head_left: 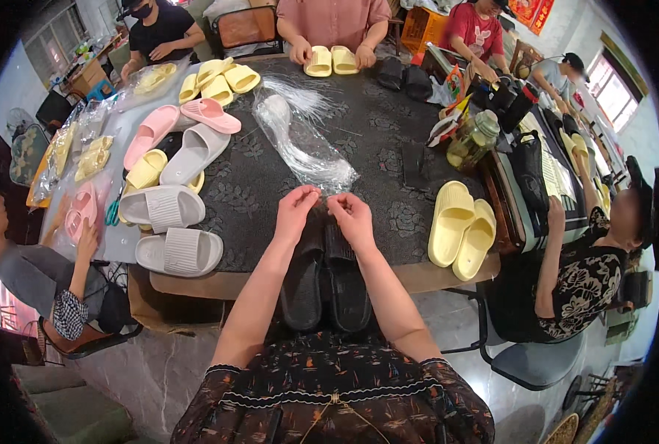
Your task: The person sets down a jar, then connects pairs of slippers together using plastic tag fasteners by hand at a table.
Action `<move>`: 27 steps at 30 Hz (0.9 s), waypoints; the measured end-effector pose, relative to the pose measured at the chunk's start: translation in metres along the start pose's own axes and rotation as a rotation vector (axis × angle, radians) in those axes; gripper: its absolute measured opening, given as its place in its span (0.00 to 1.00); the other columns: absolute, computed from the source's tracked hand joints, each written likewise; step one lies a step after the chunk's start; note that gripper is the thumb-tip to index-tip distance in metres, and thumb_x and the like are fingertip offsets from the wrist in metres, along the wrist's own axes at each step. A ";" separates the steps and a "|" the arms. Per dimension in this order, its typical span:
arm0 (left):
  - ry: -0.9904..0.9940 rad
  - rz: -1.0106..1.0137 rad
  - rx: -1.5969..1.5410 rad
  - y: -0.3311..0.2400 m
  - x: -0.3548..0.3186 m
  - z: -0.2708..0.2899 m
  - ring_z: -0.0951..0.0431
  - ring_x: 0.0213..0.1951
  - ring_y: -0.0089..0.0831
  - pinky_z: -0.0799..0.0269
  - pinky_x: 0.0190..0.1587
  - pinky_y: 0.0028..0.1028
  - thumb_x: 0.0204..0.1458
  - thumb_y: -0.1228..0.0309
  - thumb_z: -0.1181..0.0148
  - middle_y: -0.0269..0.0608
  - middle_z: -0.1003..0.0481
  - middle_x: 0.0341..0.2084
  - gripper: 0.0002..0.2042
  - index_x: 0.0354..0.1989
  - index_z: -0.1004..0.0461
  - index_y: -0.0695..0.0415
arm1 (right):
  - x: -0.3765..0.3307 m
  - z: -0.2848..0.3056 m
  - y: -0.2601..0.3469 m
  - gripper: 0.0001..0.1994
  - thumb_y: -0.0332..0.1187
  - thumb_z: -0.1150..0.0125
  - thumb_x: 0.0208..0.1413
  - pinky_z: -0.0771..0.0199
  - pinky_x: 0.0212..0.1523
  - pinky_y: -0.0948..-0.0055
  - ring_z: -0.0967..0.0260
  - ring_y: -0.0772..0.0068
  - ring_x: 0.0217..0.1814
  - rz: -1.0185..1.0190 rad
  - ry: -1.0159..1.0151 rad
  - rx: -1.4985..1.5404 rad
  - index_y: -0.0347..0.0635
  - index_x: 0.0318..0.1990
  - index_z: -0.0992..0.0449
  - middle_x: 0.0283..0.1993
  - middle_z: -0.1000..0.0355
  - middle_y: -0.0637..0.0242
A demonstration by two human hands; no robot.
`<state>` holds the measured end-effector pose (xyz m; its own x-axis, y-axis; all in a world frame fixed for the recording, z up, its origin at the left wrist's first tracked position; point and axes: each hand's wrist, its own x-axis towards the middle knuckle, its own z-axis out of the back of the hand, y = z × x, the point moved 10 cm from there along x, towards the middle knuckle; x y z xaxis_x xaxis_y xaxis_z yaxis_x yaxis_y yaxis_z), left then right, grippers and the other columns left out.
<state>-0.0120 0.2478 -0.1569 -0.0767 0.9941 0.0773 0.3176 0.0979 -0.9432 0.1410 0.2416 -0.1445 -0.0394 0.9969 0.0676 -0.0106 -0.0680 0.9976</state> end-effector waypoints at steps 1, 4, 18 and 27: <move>0.017 -0.013 0.030 -0.003 0.000 -0.002 0.27 0.35 0.19 0.31 0.41 0.21 0.55 0.75 0.43 0.33 0.24 0.35 0.07 0.41 0.25 0.63 | 0.000 0.003 0.004 0.07 0.30 0.40 0.56 0.33 0.31 0.82 0.34 0.86 0.28 0.049 -0.015 0.045 0.34 0.35 0.24 0.27 0.27 0.72; 0.005 0.019 0.079 -0.005 -0.001 -0.005 0.27 0.34 0.19 0.31 0.39 0.20 0.55 0.74 0.42 0.32 0.24 0.34 0.07 0.40 0.24 0.63 | -0.001 0.003 0.008 0.05 0.27 0.40 0.57 0.33 0.34 0.84 0.34 0.85 0.30 0.089 -0.025 0.191 0.35 0.37 0.25 0.31 0.28 0.73; 0.008 0.031 0.042 -0.004 0.001 -0.004 0.27 0.35 0.18 0.31 0.41 0.20 0.56 0.72 0.42 0.31 0.24 0.34 0.09 0.41 0.23 0.63 | -0.002 0.001 0.005 0.07 0.29 0.38 0.53 0.34 0.32 0.83 0.35 0.88 0.29 0.071 0.008 0.006 0.35 0.35 0.22 0.28 0.27 0.75; 0.008 0.048 0.029 -0.005 0.000 -0.007 0.28 0.34 0.18 0.32 0.40 0.20 0.56 0.72 0.42 0.31 0.24 0.33 0.09 0.40 0.22 0.62 | 0.000 0.002 -0.001 0.06 0.30 0.38 0.55 0.36 0.29 0.85 0.37 0.88 0.27 0.020 0.003 -0.004 0.36 0.36 0.22 0.27 0.29 0.77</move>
<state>-0.0074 0.2476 -0.1498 -0.0543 0.9979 0.0347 0.2933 0.0492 -0.9548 0.1429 0.2422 -0.1457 -0.0423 0.9953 0.0873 -0.0140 -0.0880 0.9960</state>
